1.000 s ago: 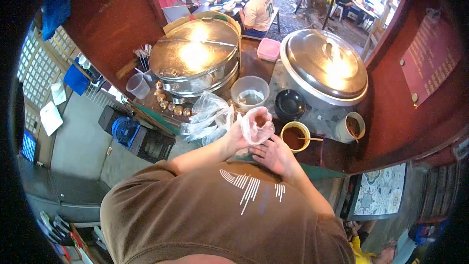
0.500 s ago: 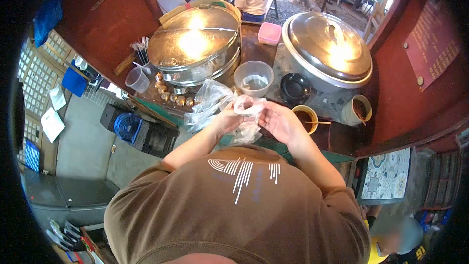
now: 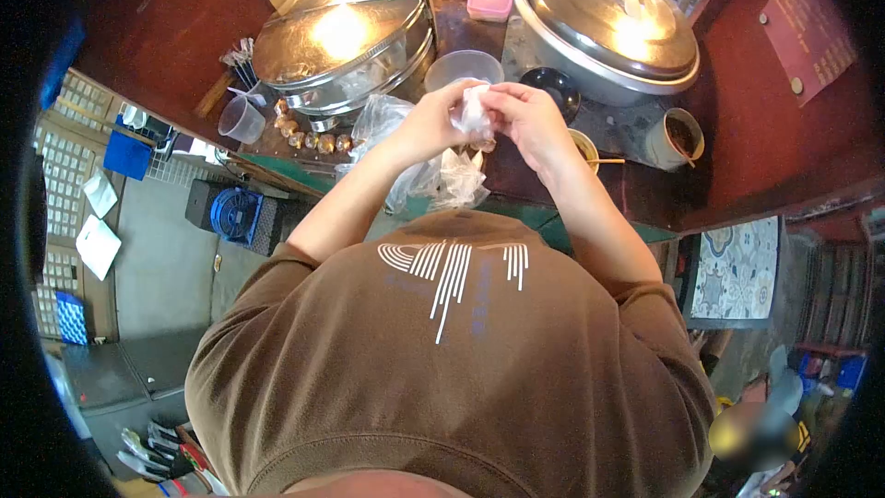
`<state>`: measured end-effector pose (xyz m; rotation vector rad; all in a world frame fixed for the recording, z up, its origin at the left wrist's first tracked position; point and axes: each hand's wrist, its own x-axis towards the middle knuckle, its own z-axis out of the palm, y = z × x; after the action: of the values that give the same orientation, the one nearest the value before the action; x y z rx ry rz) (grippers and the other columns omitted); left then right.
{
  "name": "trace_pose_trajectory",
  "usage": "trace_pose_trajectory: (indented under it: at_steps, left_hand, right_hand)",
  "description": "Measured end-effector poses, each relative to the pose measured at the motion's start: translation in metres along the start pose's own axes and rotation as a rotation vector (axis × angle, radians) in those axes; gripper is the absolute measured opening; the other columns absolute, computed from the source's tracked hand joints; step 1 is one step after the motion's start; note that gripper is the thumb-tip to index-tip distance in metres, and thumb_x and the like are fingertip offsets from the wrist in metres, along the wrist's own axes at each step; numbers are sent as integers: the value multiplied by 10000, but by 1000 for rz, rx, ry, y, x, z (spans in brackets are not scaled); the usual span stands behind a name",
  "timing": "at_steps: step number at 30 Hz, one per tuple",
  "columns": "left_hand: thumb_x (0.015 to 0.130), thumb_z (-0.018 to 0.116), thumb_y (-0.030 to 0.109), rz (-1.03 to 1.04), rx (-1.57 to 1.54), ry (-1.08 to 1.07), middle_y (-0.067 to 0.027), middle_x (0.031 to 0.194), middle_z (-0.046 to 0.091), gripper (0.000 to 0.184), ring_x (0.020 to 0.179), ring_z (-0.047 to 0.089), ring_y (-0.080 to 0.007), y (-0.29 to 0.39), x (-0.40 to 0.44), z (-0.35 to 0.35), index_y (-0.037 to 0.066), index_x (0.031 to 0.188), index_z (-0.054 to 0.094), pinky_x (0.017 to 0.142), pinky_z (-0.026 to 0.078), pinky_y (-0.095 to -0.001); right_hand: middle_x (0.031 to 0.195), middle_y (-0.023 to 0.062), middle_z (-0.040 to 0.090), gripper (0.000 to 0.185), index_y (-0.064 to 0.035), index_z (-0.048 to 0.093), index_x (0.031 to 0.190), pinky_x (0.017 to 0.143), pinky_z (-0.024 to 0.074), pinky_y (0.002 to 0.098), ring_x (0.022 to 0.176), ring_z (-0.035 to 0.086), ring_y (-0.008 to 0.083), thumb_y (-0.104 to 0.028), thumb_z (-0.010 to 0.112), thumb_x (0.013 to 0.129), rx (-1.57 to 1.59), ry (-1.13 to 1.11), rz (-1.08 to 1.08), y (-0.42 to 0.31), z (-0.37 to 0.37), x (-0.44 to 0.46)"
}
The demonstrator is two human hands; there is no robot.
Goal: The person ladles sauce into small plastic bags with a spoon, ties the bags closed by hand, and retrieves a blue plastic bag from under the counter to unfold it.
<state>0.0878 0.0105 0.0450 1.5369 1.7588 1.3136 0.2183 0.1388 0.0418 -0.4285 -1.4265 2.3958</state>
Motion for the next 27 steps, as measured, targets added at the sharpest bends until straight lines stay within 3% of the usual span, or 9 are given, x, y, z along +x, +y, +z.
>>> trace_pose_trajectory:
  at_steps: [2, 7, 12, 15, 19, 21, 22, 25, 27]
  left_hand:
    - [745, 749, 225, -12, 39, 76, -120, 929, 669, 429, 859, 641, -190, -15, 12, 3, 9, 1087, 607, 790, 495, -313]
    - [773, 720, 208, -59, -136, 42, -93, 939, 665, 391, 858, 625, -155, -6, 27, 2, -4, 1078, 597, 793, 487, -310]
    - [738, 719, 143, 21, 112, 20, -104, 906, 663, 347, 831, 626, -167, 11, 45, 7, -10, 1030, 611, 780, 487, -308]
    - [694, 725, 125, 33, 234, -3, -128, 856, 659, 337, 779, 632, -190, 34, 50, -7, -18, 982, 625, 744, 490, -313]
    - [738, 701, 79, 10, 186, -32, -57, 832, 659, 233, 768, 620, -143, 52, 60, -47, 18, 956, 647, 715, 489, -282]
    - [736, 716, 62, 102, -275, 81, -59, 936, 643, 305, 862, 607, -152, 30, 65, -61, 59, 1029, 631, 767, 484, -271]
    - [723, 727, 39, 132, -585, 75, -58, 1084, 598, 513, 1006, 570, -162, 21, 66, -68, 90, 1199, 541, 849, 467, -282]
    - [731, 709, 6, 230, -1023, 180, -54, 1120, 531, 635, 1016, 541, -161, -3, 46, -58, 97, 1302, 446, 887, 496, -353]
    - [641, 822, 204, 12, -611, -59, -75, 1228, 480, 805, 1173, 449, -195, -26, 30, -38, 107, 1331, 419, 952, 419, -349]
  right_hand:
    - [884, 50, 624, 181, -1, 621, 995, 773, 465, 268, 831, 586, 123, -102, 633, 846, -137, 80, -110, -1, -8, -3]
    - [1044, 89, 611, 306, 19, 613, 1053, 895, 451, 308, 1040, 572, 194, -137, 690, 801, -677, 9, -218, 13, -18, -15]
    - [935, 117, 676, 277, -10, 650, 977, 821, 467, 307, 867, 631, 162, -243, 675, 830, -819, -34, -236, 11, -10, 1]
    - [782, 2, 643, 200, -33, 673, 909, 699, 444, 251, 754, 567, 87, -229, 642, 879, -763, -49, -232, 5, -8, -2]
    - [767, 6, 643, 216, -29, 673, 871, 684, 436, 238, 714, 556, 80, -233, 610, 904, -726, -54, -120, 6, -19, -4]
    - [755, 4, 640, 226, -26, 670, 841, 677, 435, 239, 708, 553, 81, -230, 604, 908, -607, -47, -65, -4, -12, -13]
    - [755, 6, 638, 228, -23, 666, 832, 676, 436, 240, 705, 553, 83, -227, 602, 910, -589, -37, -83, -3, -13, -14]
    - [755, 11, 636, 231, -15, 657, 818, 672, 439, 243, 700, 557, 88, -218, 598, 911, -515, -19, -123, 1, -20, -14]
    - [757, 16, 635, 226, -8, 651, 825, 674, 442, 244, 701, 562, 91, -211, 599, 911, -447, -35, -126, 2, -23, -13]
